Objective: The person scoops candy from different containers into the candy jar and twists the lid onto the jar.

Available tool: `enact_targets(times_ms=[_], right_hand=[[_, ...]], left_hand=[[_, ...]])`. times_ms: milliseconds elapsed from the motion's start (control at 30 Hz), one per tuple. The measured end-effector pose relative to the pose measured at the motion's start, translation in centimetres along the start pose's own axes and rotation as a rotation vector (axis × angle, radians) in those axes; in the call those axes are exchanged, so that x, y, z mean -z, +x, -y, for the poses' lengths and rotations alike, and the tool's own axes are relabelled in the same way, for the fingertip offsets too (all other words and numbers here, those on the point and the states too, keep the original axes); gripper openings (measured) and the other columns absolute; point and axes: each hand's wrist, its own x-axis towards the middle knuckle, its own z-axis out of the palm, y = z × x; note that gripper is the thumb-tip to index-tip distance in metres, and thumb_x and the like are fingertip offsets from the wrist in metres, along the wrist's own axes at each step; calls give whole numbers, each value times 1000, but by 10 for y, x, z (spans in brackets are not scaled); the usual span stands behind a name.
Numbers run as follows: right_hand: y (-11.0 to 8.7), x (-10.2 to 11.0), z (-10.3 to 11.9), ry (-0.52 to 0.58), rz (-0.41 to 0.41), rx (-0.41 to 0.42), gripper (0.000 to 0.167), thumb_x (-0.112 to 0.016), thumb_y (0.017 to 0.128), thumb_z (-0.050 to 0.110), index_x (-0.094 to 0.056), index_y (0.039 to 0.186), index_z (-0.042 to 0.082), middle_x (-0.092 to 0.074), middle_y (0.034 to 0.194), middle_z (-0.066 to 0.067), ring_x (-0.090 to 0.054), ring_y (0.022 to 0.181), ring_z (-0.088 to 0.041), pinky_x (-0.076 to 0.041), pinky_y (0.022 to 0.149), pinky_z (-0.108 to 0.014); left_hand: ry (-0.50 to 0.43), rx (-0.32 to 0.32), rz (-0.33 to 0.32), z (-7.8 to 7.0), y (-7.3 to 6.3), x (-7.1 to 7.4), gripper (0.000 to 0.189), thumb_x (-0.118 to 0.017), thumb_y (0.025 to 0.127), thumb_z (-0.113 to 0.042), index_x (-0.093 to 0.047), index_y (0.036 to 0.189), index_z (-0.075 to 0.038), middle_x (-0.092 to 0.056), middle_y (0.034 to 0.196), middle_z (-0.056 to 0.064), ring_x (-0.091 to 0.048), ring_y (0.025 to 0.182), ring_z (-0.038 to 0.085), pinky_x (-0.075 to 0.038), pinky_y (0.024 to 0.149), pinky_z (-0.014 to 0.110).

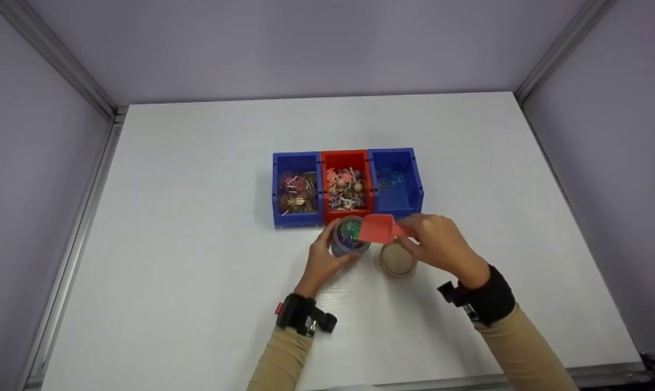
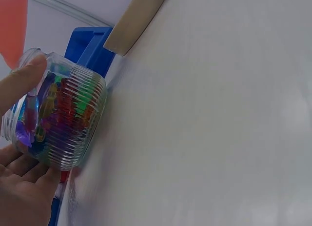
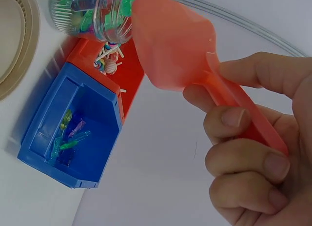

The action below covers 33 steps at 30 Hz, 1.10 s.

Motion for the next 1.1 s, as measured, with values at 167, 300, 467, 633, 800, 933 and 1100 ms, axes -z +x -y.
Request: enact_targets(times_ms=[167,300,467,633,800,933,1100], right_hand=[[-3,-3,1,18,-15,-10,22,-71,84,13,-73,101,-1,-75,88,-13,-64,68,-19,-54,59,-33],[-4,-2,2,33,-80,-28,17,-71,83,9,-73,97,-1,-72,79,-11,-54,61,-14,-45,54,-27],[-2,-8,7,81,-104,-6,18,-70,85,11,-72,98,0,-71,79,-11,-51,61,-13,-43,55,-25],[-2,-16,8,76,-48,-20,21,-69,85,12,-72,100,-1,-74,88,-14,-62,69,-19,-52,60,-33],[-3,-18,5,76,-36,-39,19,-70,83,11,-73,98,-2,-74,88,-16,-64,71,-23,-53,62,-37],[-3,-18,4,90,-40,-51,19,-70,83,12,-73,97,-1,-75,89,-15,-64,70,-21,-53,62,-36],[-3,-16,3,115,-50,-72,21,-71,84,12,-72,98,-3,-75,89,-16,-61,67,-19,-52,61,-33]], left_hand=[[-2,2,-3,3,-1,-1,84,-84,74,-17,-40,144,-1,-46,147,21,-42,140,34,-37,117,42],[-3,6,3,3,-1,-1,85,-84,74,-18,-40,145,-2,-46,148,21,-41,141,35,-37,117,43],[-3,7,0,2,-1,1,84,-83,74,-16,-40,144,-2,-46,148,21,-41,141,35,-37,117,44],[-3,-31,5,4,-1,0,83,-83,75,-14,-39,144,1,-45,147,23,-42,140,36,-38,116,44],[-8,-37,-7,4,-1,0,83,-83,74,-13,-40,143,1,-46,146,24,-42,139,38,-38,116,45],[-10,-41,-19,4,-1,-1,83,-83,73,-13,-41,143,1,-46,146,24,-42,139,38,-38,116,45],[-7,-41,-20,4,-1,-1,83,-84,73,-14,-41,143,1,-46,146,24,-43,139,38,-38,116,44]])
